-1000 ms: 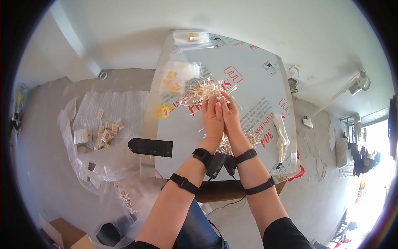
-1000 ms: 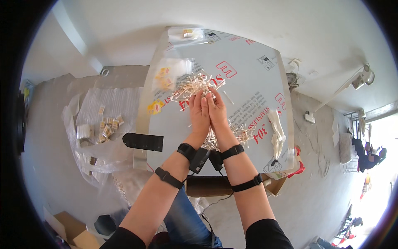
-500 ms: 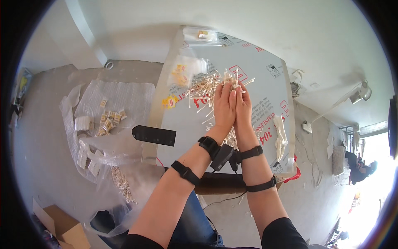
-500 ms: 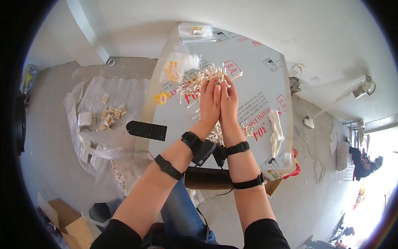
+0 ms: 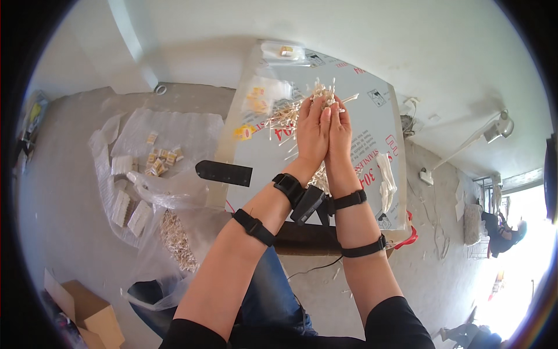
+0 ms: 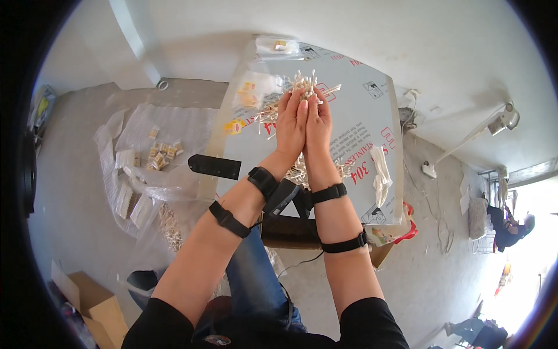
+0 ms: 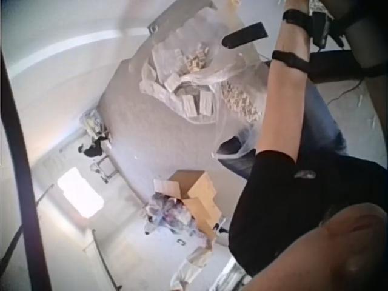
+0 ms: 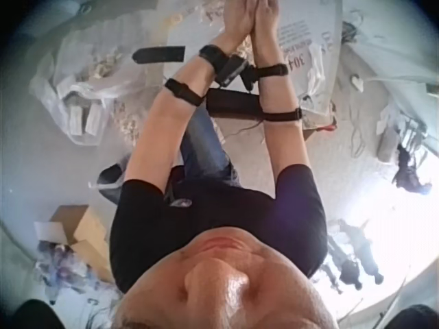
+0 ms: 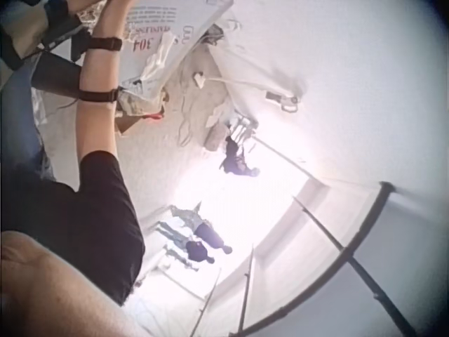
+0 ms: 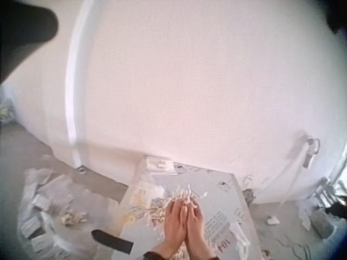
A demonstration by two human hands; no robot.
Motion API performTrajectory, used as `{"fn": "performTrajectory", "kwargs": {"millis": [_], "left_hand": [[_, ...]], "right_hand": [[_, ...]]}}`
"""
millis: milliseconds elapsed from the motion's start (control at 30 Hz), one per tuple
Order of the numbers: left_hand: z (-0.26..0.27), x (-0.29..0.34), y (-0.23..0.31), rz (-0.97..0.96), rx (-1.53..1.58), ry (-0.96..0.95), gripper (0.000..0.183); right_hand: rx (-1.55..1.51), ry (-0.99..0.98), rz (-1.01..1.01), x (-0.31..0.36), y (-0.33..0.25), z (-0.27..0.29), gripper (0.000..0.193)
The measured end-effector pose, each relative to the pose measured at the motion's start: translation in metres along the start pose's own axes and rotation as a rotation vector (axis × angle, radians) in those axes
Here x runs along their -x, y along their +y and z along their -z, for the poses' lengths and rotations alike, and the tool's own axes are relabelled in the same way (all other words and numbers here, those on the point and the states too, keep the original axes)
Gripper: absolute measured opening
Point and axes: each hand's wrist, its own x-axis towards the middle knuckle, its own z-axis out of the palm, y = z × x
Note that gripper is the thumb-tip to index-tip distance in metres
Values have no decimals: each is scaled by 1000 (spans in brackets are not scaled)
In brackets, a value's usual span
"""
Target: Packing loose cotton swabs into small plastic retail packages.
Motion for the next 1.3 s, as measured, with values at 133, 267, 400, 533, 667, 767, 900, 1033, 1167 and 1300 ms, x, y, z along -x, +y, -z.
{"fn": "performTrajectory", "kwargs": {"millis": [133, 267, 400, 533, 667, 767, 900, 1033, 1167, 1300], "left_hand": [[28, 0, 22, -16, -11, 25, 35], [70, 4, 43, -57, -28, 50, 36], [123, 15, 64, -56, -78, 53, 37], [196, 35, 82, -42, -194, 89, 37], [280, 61, 93, -41, -329, 131, 38], [330, 82, 97, -8, -364, 172, 39], [400, 121, 80, 42, -441, 269, 37], [430, 155, 60, 111, -448, 286, 37], [442, 189, 15, 207, -535, 286, 39], [457, 220, -32, 427, -465, 201, 39]], "right_hand": [[-17, -39, 26, 20, -6, -24, 30], [-82, -79, 21, 52, -7, -59, 30], [-116, -127, -8, 94, -2, -94, 32], [-141, -194, -4, 145, 20, -137, 32], [-167, -230, -107, 215, 45, -190, 31], [-132, -272, -157, 258, 66, -219, 32], [-97, -302, -243, 319, 104, -249, 32], [-112, -304, -369, 351, 146, -248, 32], [-39, -255, -504, 369, 189, -226, 33], [216, -261, -593, 374, 260, -186, 37]]}}
